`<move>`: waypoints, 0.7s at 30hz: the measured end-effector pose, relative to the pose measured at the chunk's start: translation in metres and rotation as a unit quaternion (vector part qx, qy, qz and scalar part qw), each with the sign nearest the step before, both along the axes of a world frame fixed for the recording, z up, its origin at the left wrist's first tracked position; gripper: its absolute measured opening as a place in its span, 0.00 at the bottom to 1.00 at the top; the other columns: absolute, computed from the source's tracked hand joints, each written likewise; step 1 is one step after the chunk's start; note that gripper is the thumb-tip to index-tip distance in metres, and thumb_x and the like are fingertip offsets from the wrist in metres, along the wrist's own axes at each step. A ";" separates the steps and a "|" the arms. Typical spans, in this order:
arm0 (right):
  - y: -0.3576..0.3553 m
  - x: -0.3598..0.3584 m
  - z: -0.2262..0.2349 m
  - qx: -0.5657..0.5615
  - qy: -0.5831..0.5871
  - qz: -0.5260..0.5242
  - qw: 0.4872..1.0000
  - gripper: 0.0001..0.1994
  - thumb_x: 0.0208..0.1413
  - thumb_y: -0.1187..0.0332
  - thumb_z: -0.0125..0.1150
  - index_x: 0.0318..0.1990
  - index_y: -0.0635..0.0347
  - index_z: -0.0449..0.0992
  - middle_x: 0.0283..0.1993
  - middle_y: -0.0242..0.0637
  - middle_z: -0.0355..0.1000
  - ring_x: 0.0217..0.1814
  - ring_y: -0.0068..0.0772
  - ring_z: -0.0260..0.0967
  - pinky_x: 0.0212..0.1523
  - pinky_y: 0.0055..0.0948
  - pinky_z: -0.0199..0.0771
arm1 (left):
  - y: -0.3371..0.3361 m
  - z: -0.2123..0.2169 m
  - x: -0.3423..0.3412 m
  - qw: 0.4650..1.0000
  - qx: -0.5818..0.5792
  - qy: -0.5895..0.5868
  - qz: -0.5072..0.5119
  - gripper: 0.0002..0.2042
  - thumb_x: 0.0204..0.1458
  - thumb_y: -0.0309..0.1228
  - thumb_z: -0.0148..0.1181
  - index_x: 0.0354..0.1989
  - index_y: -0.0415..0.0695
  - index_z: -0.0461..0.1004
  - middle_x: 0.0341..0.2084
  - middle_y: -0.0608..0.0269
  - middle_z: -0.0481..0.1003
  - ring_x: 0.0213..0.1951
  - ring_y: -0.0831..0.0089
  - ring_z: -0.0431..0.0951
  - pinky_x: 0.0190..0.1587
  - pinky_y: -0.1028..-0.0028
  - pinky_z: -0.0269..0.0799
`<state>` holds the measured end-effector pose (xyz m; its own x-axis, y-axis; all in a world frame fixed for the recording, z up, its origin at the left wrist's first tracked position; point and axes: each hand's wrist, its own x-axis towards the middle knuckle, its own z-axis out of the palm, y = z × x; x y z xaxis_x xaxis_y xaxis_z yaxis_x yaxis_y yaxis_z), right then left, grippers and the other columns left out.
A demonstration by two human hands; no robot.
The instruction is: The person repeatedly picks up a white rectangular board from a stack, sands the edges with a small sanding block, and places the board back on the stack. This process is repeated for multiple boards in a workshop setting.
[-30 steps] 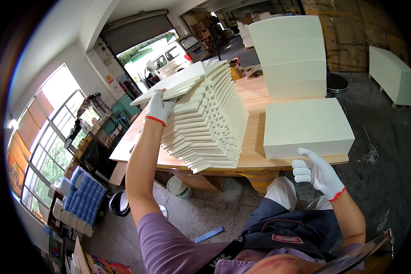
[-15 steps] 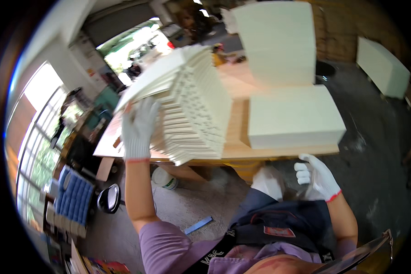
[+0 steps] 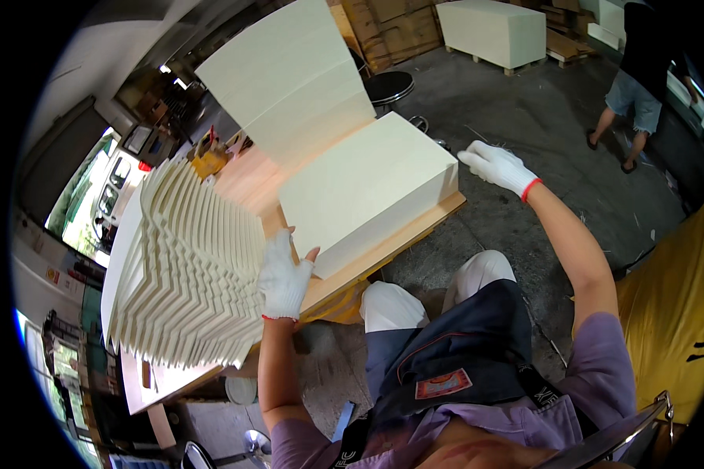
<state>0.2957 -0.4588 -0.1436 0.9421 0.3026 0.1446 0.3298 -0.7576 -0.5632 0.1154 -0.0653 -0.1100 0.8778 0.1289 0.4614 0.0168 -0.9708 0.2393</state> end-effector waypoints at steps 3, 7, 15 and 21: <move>0.012 0.007 0.002 0.024 0.017 -0.011 1.000 0.28 0.59 0.39 0.47 0.45 0.57 0.73 0.39 0.47 0.76 0.44 0.50 0.74 0.45 0.42 0.70 | -0.037 0.010 0.038 0.989 -0.015 -0.060 -0.135 0.19 0.49 0.36 0.65 0.49 0.46 0.73 0.44 0.59 0.75 0.48 0.59 0.74 0.51 0.63 0.70; 0.044 0.015 -0.003 -0.062 0.011 -0.068 0.996 0.32 0.55 0.33 0.47 0.38 0.57 0.75 0.35 0.44 0.76 0.39 0.46 0.75 0.40 0.39 0.71 | -0.084 0.001 0.113 0.969 0.042 -0.016 -0.244 0.13 0.52 0.34 0.59 0.46 0.50 0.76 0.44 0.60 0.75 0.49 0.60 0.73 0.51 0.63 0.70; 0.044 0.024 -0.004 -0.109 -0.301 0.005 0.947 0.22 0.55 0.42 0.55 0.32 0.53 0.76 0.30 0.40 0.74 0.35 0.45 0.74 0.36 0.39 0.73 | -0.127 -0.016 0.199 0.961 -0.029 0.149 -0.231 0.12 0.53 0.35 0.58 0.46 0.52 0.79 0.40 0.60 0.75 0.43 0.62 0.76 0.47 0.64 0.70; 0.066 0.043 -0.011 0.107 -0.189 0.017 0.976 0.19 0.62 0.47 0.49 0.36 0.55 0.69 0.33 0.47 0.74 0.37 0.51 0.72 0.37 0.44 0.69 | -0.134 -0.031 0.203 0.950 -0.064 0.125 -0.277 0.13 0.53 0.30 0.59 0.47 0.49 0.77 0.40 0.58 0.75 0.44 0.62 0.77 0.47 0.68 0.71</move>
